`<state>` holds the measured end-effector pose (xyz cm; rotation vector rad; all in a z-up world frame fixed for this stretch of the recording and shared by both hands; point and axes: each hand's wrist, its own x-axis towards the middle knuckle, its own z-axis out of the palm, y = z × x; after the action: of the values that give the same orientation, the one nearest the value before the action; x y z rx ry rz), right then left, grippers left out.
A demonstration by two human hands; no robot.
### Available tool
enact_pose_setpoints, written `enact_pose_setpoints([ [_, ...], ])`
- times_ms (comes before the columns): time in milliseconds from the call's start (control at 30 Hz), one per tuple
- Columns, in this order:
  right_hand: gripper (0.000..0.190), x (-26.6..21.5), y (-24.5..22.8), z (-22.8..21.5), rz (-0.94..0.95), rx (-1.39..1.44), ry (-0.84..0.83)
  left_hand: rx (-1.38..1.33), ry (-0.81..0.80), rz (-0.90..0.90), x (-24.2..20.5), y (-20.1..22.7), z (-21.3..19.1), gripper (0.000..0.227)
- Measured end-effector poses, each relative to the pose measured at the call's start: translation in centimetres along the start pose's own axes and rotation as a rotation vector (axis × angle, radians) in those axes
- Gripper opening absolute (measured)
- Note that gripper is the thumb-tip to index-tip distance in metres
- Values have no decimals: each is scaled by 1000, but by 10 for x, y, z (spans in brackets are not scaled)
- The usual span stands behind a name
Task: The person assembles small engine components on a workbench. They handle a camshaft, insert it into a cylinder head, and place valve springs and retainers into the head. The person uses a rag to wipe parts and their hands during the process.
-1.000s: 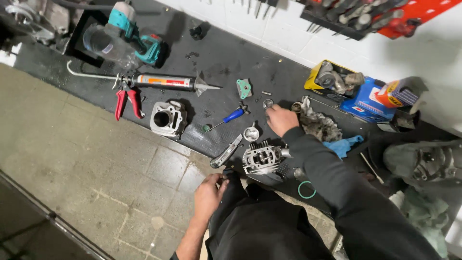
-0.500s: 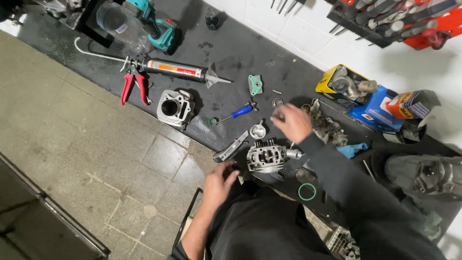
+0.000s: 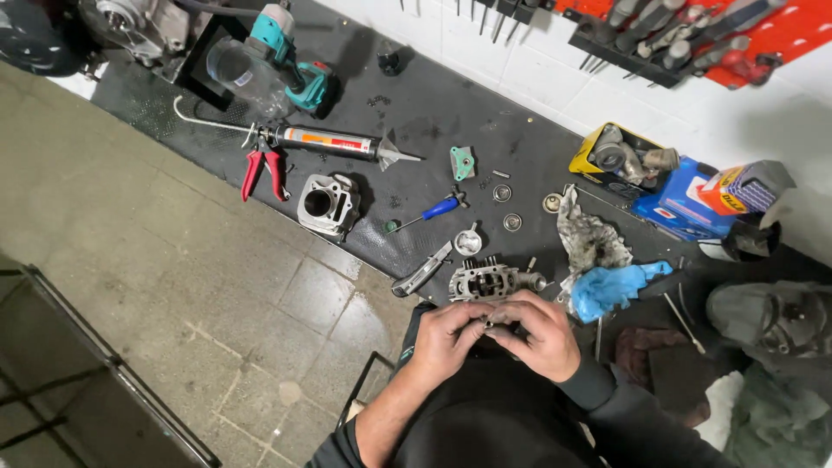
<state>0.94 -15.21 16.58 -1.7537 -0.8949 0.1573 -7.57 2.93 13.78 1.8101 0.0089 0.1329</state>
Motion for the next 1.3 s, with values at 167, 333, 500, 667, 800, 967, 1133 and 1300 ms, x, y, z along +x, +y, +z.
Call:
enact_pose_setpoints([
  [167,31,0,-6,-3,89,-48,-19,13,23,31,-1,11,0,20],
  [333,28,-6,-2,-2,184,-32,-40,69,-3,20,-3,17,-2,21],
  [500,26,-2,-1,-1,178,-5,-28,77,-50,-102,-4,25,-4,22],
  [667,22,-5,6,-1,226,9,-129,255,-145,-78,-14,-6,2,30],
  [800,14,-20,42,-8,395,152,-80,297,-260,-73,-13,-13,-2,32],
  [967,19,-14,113,-31,686,418,17,398,-226,-250,-24,-42,-9,34],
  [1133,24,-1,187,-20,737,191,-92,481,-24,-149,-14,-68,8,38],
  [1300,20,25,227,-8,828,157,-317,518,6,-143,12,-80,21,56],
])
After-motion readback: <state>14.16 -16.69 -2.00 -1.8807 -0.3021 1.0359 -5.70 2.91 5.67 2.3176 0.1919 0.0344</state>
